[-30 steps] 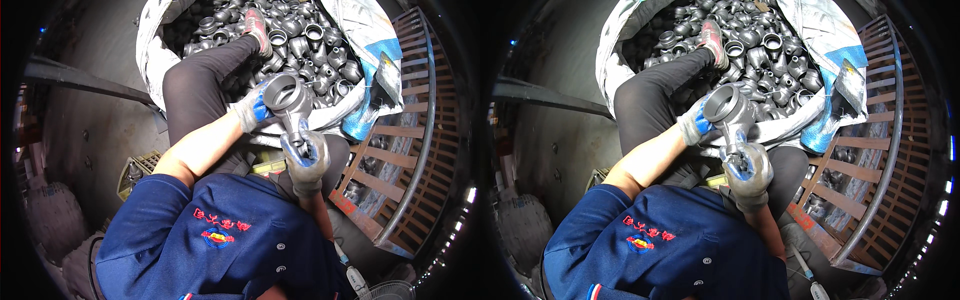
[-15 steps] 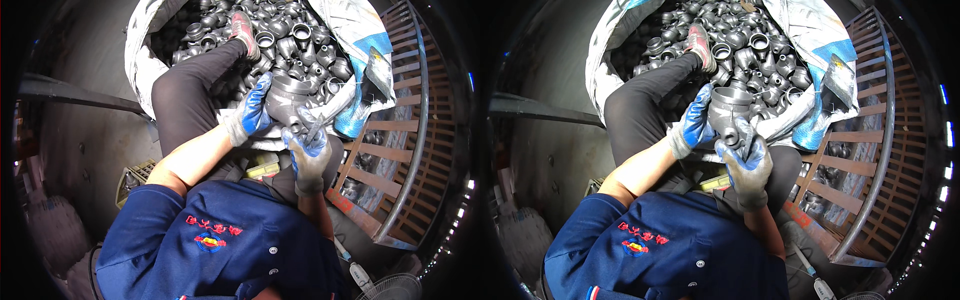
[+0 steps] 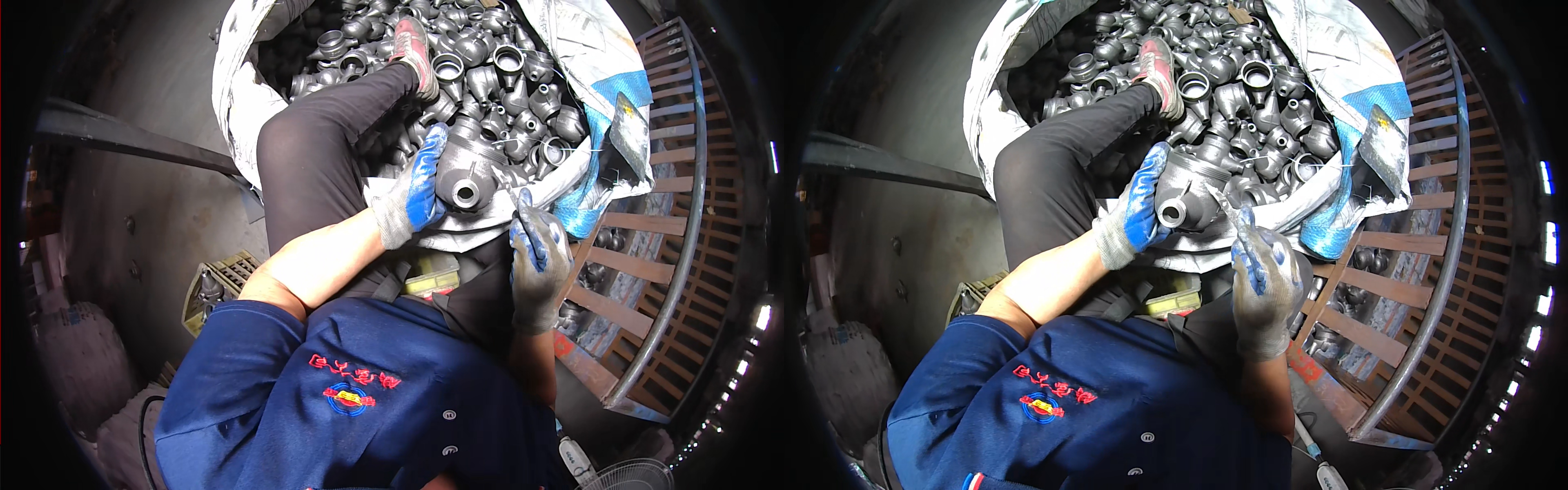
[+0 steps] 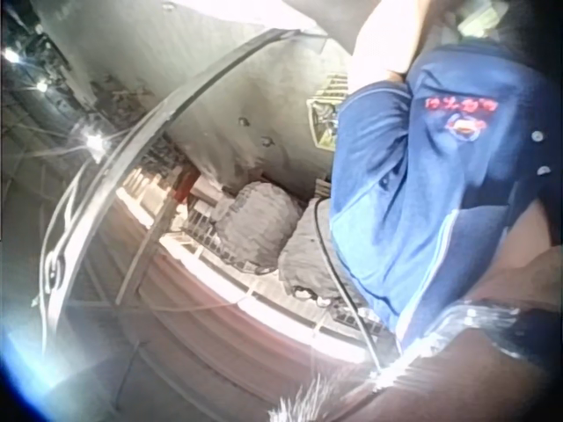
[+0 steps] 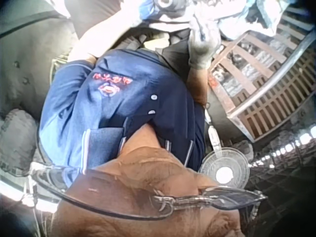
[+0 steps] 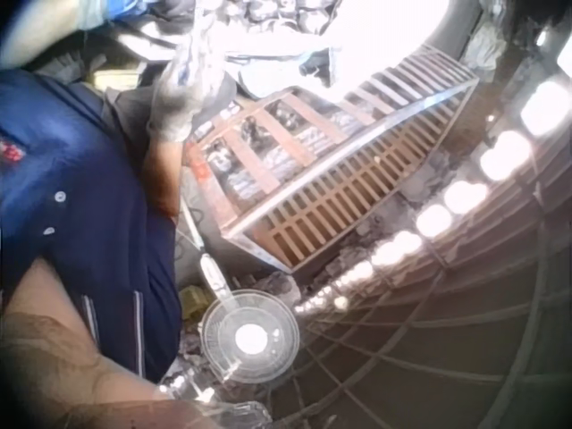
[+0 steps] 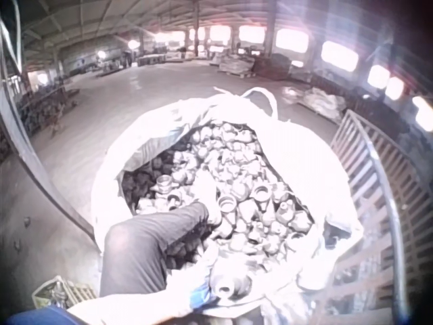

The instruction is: Scraping and cleaning the inner surfaces of metal fittings or valve bodies using a deburring tool.

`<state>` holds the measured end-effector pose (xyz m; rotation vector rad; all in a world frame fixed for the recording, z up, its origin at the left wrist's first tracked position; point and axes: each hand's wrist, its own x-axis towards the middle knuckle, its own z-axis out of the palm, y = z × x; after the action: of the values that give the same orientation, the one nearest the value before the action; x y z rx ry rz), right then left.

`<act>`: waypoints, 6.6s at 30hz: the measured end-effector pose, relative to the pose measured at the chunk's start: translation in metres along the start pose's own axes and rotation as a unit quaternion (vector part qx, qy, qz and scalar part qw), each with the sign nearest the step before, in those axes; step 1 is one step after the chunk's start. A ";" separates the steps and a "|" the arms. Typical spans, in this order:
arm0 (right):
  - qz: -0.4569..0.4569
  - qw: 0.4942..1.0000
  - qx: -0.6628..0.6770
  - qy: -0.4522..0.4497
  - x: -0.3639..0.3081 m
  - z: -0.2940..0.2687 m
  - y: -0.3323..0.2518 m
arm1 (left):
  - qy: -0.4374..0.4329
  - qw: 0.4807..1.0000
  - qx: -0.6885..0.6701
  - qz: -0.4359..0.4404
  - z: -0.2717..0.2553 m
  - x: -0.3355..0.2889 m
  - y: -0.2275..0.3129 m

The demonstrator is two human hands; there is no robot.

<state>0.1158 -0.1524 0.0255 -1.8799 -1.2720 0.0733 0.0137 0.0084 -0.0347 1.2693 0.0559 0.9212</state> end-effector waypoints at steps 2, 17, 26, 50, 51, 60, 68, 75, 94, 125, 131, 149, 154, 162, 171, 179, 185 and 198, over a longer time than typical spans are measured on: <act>-0.014 0.999 -0.043 0.003 0.001 0.000 0.001 | 0.100 0.959 -0.198 -0.176 0.002 0.005 0.001; -0.026 0.998 -0.041 0.028 0.003 0.006 0.001 | 0.127 0.893 -0.295 -0.317 0.008 0.008 0.013; -0.048 0.995 -0.040 0.073 0.003 0.015 0.005 | 0.141 0.924 -0.205 -0.290 0.016 0.008 0.035; 0.060 0.996 -0.036 -0.048 0.001 -0.006 0.009 | 0.137 0.800 -0.447 -0.377 -0.005 0.002 -0.017; 0.060 0.996 -0.031 -0.059 0.001 -0.006 0.007 | 0.133 0.813 -0.424 -0.376 -0.006 0.003 -0.016; -0.001 0.997 -0.068 -0.034 0.004 -0.005 -0.002 | 0.125 0.805 -0.433 -0.386 -0.002 -0.003 -0.016; -0.062 0.988 -0.141 0.023 0.000 0.007 0.000 | 0.131 0.832 -0.383 -0.379 0.001 0.006 0.002; -0.013 0.987 -0.139 -0.081 0.013 -0.014 -0.012 | 0.125 0.877 -0.285 -0.366 0.000 0.006 0.002; 0.119 0.989 0.047 -0.073 0.007 -0.022 -0.002 | 0.116 0.851 -0.348 -0.377 -0.002 0.001 -0.009; 0.104 0.993 0.049 0.025 -0.014 -0.001 0.003 | 0.080 0.917 -0.251 -0.299 0.012 0.004 0.025; 0.144 0.986 0.082 -0.003 -0.015 0.003 0.003 | 0.223 0.840 -0.276 -0.411 0.021 0.013 0.040; 0.065 0.997 0.036 0.013 -0.009 0.003 0.008 | 0.075 0.908 -0.257 -0.323 0.001 -0.002 -0.006; 0.089 0.995 0.039 -0.021 -0.008 0.001 0.005 | 0.126 0.897 -0.259 -0.336 0.001 0.000 -0.003; 0.130 0.987 0.090 0.001 -0.011 0.004 0.000 | 0.129 0.872 -0.317 -0.351 0.000 -0.001 -0.007; 0.110 0.991 0.072 0.013 -0.011 0.004 0.000 | 0.132 0.837 -0.385 -0.366 0.002 -0.001 -0.002; 0.117 0.992 0.053 0.001 -0.014 0.005 0.001 | 0.129 0.838 -0.372 -0.376 0.002 0.002 0.002; 0.017 0.994 -0.095 0.053 -0.017 0.012 0.008 | 0.172 0.869 -0.296 -0.357 0.013 0.005 0.015; 0.047 0.998 0.007 0.050 -0.016 0.010 0.008 | 0.192 0.873 -0.278 -0.351 0.024 0.010 0.042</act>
<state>0.1093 -0.1605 0.0072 -1.9073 -1.1129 0.0361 0.0086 -0.0040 0.0129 0.4406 0.4997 0.4744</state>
